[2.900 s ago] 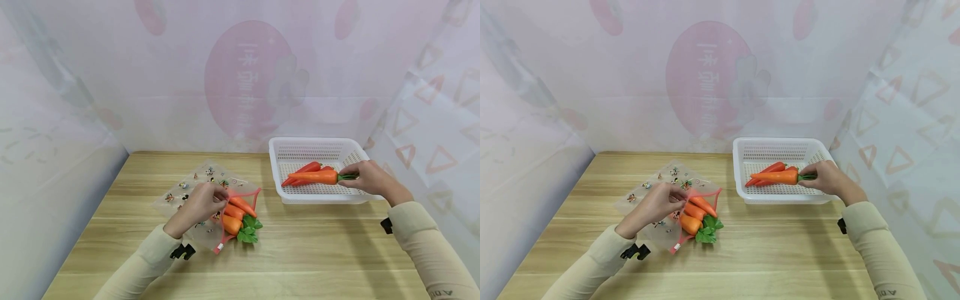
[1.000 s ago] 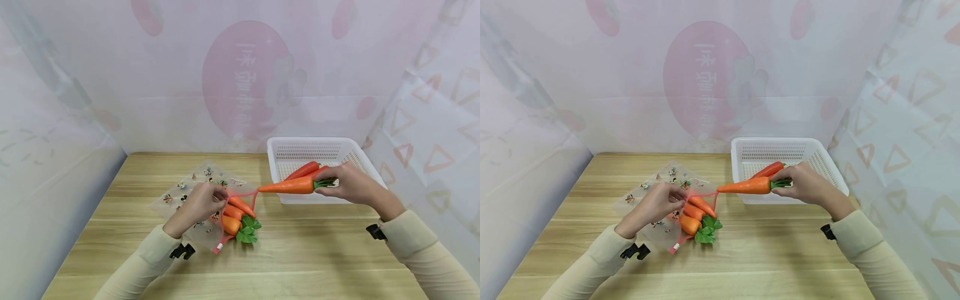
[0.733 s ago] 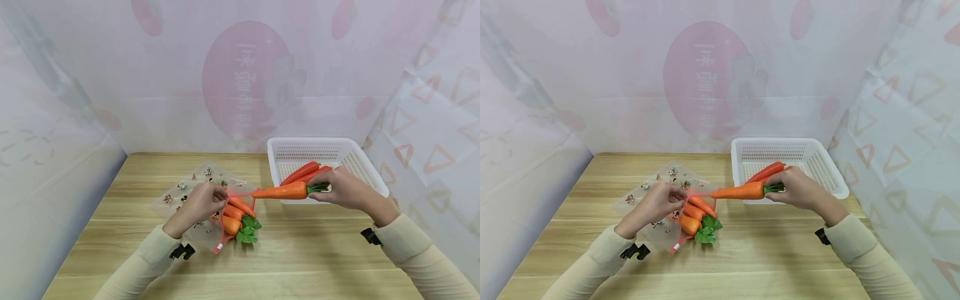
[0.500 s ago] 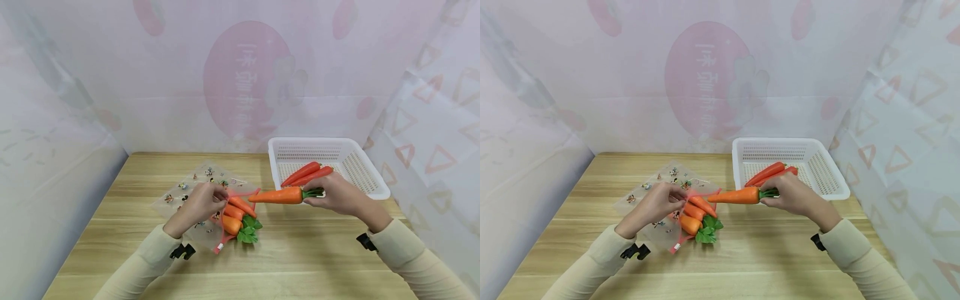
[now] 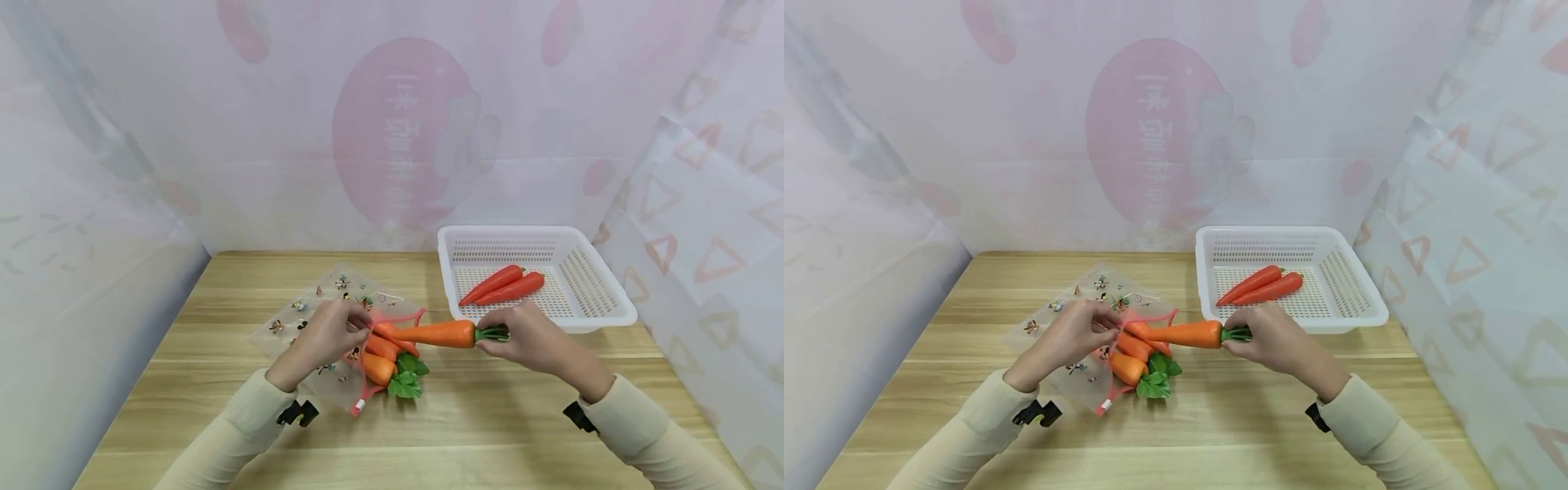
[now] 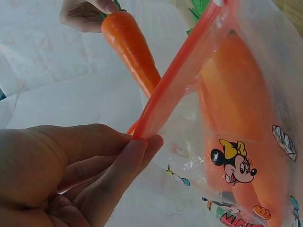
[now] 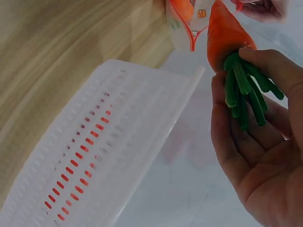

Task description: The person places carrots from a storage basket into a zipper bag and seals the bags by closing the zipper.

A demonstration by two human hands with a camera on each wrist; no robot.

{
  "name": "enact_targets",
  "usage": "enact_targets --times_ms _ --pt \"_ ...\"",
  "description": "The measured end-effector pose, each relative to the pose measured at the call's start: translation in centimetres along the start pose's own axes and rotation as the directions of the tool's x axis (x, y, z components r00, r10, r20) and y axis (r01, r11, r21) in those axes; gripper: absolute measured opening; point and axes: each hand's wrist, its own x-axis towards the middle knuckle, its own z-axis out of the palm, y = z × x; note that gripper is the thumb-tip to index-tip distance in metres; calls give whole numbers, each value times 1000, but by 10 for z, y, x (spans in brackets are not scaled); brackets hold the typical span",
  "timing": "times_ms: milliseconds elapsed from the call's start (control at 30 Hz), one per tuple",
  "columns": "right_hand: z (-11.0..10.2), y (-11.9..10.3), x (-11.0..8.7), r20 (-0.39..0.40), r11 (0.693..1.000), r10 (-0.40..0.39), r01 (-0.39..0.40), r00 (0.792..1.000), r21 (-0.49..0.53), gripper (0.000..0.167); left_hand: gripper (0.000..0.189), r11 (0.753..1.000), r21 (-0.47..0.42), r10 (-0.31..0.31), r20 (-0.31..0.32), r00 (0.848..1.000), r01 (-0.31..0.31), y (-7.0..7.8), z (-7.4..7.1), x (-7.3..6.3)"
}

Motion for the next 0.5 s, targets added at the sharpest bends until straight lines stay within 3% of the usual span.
enact_targets --times_ms 500 --pt "44 -5 1 -40 993 93 -90 995 75 13 10 1000 -3 4 3 1000 -4 1 0 -1"
